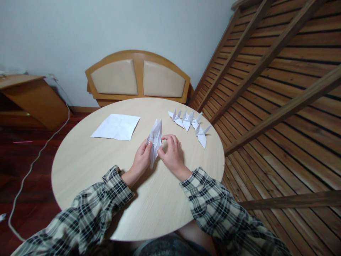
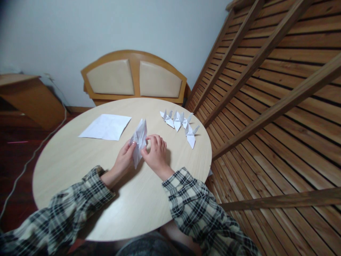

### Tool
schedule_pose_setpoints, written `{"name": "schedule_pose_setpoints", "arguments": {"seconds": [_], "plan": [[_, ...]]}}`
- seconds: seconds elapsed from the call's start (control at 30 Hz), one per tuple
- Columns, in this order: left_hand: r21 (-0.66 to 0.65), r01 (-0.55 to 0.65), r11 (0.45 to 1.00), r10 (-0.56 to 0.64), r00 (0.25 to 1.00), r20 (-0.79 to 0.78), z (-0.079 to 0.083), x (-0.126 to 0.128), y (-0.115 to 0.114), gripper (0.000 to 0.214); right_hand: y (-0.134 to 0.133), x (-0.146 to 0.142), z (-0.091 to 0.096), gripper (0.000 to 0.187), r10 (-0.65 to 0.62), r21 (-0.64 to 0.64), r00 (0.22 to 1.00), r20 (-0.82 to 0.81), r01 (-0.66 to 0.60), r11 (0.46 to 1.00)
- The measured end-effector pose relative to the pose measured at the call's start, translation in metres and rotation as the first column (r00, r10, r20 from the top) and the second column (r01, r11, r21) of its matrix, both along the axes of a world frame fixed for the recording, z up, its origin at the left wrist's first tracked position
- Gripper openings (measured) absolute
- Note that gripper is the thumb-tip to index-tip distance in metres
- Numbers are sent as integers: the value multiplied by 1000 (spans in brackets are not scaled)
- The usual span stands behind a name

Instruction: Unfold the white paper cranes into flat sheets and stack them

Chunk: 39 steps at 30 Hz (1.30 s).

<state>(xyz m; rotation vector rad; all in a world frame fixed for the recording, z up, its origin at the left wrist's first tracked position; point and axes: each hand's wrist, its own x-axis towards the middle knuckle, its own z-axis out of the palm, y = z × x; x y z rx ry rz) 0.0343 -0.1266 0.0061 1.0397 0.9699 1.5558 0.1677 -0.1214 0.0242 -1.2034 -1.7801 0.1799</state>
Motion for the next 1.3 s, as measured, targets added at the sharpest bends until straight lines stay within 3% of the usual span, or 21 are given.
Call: {"name": "schedule_pose_setpoints", "arguments": {"seconds": [0.1,0.2,0.27,0.37,0.47,0.73,0.83,0.9,0.97,1.07,1.3], "plan": [[-4,-18,1000,18,1000,-13,0,-2,1,17,6,2,-7,24,23,-46,994,-109,-28,999],[-48,22,999,-20,999,35,2,-2,0,22,16,2,-18,24,139,-118,918,-372,-196,974],[-73,26,997,-21,997,72,6,-2,0,23,22,0,-23,30,180,-208,822,-540,-338,918],[-87,6,996,3,995,97,13,-3,1,26,25,-2,-24,24,226,-290,698,-680,-538,792],[-101,21,995,-12,996,89,17,-6,3,29,23,-4,-20,23,192,-315,627,-755,-604,732],[-180,107,978,-108,994,2,13,-15,9,29,20,-3,-18,22,110,-334,605,-788,-572,749],[-101,52,994,-58,997,-56,13,-15,8,25,22,-3,-20,23,66,-328,580,-812,-547,770],[3,-16,1000,16,989,-149,14,-15,5,38,23,-3,-21,22,39,-324,562,-826,-530,784],[92,-29,995,56,953,-297,15,-14,2,43,24,-3,-21,22,31,-317,555,-831,-519,794],[154,18,988,60,874,-483,15,-14,0,34,24,-2,-20,22,17,-326,559,-829,-508,797],[220,-39,975,145,859,-491,16,-17,2,29,18,-3,-16,24,24,-363,583,-812,-538,761]]}}
